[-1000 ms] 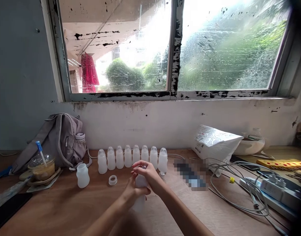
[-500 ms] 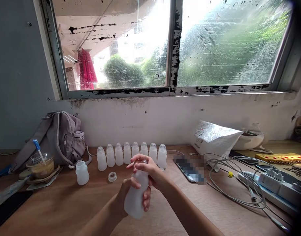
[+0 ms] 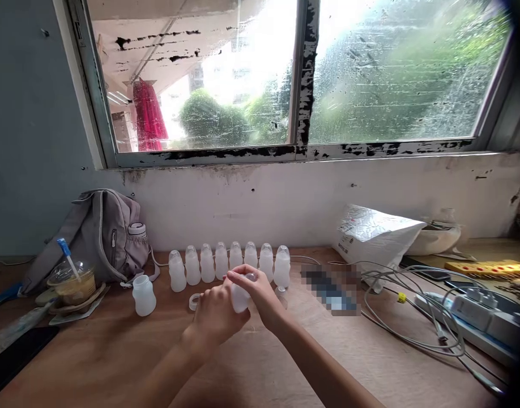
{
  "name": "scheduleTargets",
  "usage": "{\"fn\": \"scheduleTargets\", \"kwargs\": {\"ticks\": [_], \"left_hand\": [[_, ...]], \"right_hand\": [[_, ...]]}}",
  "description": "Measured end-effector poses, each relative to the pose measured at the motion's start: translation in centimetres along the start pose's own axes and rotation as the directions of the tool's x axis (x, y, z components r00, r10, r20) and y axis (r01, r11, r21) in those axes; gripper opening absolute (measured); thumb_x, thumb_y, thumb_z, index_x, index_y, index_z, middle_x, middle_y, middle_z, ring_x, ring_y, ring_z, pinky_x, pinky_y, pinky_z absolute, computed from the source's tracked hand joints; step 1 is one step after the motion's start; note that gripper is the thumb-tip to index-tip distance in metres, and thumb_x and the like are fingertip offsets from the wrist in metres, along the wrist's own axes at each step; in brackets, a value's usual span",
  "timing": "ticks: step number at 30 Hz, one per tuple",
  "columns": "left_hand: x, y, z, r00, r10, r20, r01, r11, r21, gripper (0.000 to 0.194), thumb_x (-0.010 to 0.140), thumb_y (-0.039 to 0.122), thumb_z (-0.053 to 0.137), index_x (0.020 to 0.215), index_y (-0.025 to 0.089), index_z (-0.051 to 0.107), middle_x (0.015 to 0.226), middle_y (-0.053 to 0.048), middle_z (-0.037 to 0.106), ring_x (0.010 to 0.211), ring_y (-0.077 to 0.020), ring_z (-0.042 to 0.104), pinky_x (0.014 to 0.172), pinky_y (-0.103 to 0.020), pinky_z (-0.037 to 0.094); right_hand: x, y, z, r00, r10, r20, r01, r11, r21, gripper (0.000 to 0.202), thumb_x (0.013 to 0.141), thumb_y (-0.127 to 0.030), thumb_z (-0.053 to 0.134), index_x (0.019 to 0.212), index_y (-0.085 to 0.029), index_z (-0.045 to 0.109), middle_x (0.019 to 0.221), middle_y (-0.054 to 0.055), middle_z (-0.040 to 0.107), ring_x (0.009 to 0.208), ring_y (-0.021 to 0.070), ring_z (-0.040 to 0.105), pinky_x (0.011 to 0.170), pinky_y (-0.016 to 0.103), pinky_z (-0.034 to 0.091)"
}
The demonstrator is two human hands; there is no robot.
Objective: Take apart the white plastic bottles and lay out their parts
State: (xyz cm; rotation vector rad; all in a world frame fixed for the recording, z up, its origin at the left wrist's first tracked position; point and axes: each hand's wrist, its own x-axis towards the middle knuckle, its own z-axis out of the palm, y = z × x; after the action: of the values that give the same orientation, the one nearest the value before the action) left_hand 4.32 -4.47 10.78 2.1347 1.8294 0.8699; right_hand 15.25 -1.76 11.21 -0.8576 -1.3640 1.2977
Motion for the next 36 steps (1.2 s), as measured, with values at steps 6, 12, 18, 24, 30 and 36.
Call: {"fn": "scheduleTargets", "kwargs": {"ticks": [6, 12, 18, 24, 30, 36], "left_hand": [[0.0, -0.4, -0.7, 0.878, 0.163, 0.45, 0.194, 0.738, -0.647, 0.015, 0.056, 0.023, 0.057, 0.069, 0.016, 0.053, 0.061, 0.0, 0.054, 0.054, -0.014, 0.051, 0.047, -0.023, 0.037], [-0.3, -0.9, -1.0, 0.64, 0.449, 0.624, 0.591, 0.232, -0.773, 0.026, 0.058, 0.029, 0.045, 0.075, 0.012, 0.055, 0.053, -0.001, 0.051, 0.043, -0.0122, 0.049, 0.042, -0.025, 0.039], [0.2, -1.6, -0.1, 0.687, 0.405, 0.602, 0.597, 0.156, -0.787, 0.027, 0.061, 0.027, 0.046, 0.08, 0.01, 0.055, 0.054, -0.001, 0.052, 0.043, -0.011, 0.049, 0.041, -0.023, 0.04], [0.5, -2.1, 0.1, 0.731, 0.317, 0.604, 0.588, 0.157, -0.793, 0.026, 0.066, 0.028, 0.047, 0.085, 0.011, 0.054, 0.059, -0.001, 0.053, 0.046, -0.01, 0.05, 0.044, -0.023, 0.041], [0.9, -2.1, -1.4, 0.689, 0.394, 0.608, 0.467, 0.4, -0.789, 0.029, 0.064, 0.024, 0.056, 0.089, 0.013, 0.052, 0.061, -0.001, 0.056, 0.048, -0.0123, 0.052, 0.045, -0.023, 0.04], [1.2, -2.0, -2.9, 0.719, 0.311, 0.621, 0.367, 0.589, -0.72, 0.041, 0.073, 0.046, 0.053, 0.098, 0.014, 0.047, 0.066, -0.002, 0.057, 0.05, -0.0118, 0.052, 0.045, -0.022, 0.039]], "right_hand": [[-0.5, -0.5, 0.5, 0.996, 0.072, 0.057, -0.082, 0.973, 0.215, 0.014, 0.062, -0.026, 0.061, 0.071, -0.016, 0.055, 0.077, 0.005, 0.065, 0.076, 0.0191, 0.058, 0.059, 0.024, 0.041], [-1.1, -2.5, -0.6, 0.911, -0.033, 0.411, -0.06, 0.975, 0.212, 0.032, 0.066, -0.034, 0.056, 0.093, -0.018, 0.054, 0.105, 0.008, 0.059, 0.096, 0.0219, 0.052, 0.071, 0.03, 0.04], [0.7, -1.5, -3.1, 0.901, -0.026, 0.433, 0.045, 0.998, -0.033, 0.035, 0.069, -0.042, 0.059, 0.095, -0.019, 0.054, 0.098, 0.005, 0.057, 0.069, 0.0127, 0.052, 0.057, 0.023, 0.038], [1.4, -1.9, -5.1, 0.861, -0.024, 0.507, 0.06, 0.997, -0.054, 0.031, 0.069, -0.035, 0.063, 0.092, -0.016, 0.056, 0.079, 0.001, 0.054, 0.069, 0.011, 0.049, 0.061, 0.022, 0.037], [1.0, -2.5, -5.1, 0.898, 0.028, 0.44, 0.015, 0.995, -0.094, 0.035, 0.071, -0.046, 0.057, 0.09, -0.017, 0.055, 0.074, 0.0, 0.051, 0.058, 0.009, 0.044, 0.054, 0.022, 0.033], [1.0, -2.6, -4.7, 0.943, 0.01, 0.332, 0.029, 0.993, -0.112, 0.034, 0.068, -0.049, 0.059, 0.069, -0.016, 0.047, 0.058, -0.004, 0.044, 0.048, 0.0067, 0.039, 0.046, 0.019, 0.03]]}}
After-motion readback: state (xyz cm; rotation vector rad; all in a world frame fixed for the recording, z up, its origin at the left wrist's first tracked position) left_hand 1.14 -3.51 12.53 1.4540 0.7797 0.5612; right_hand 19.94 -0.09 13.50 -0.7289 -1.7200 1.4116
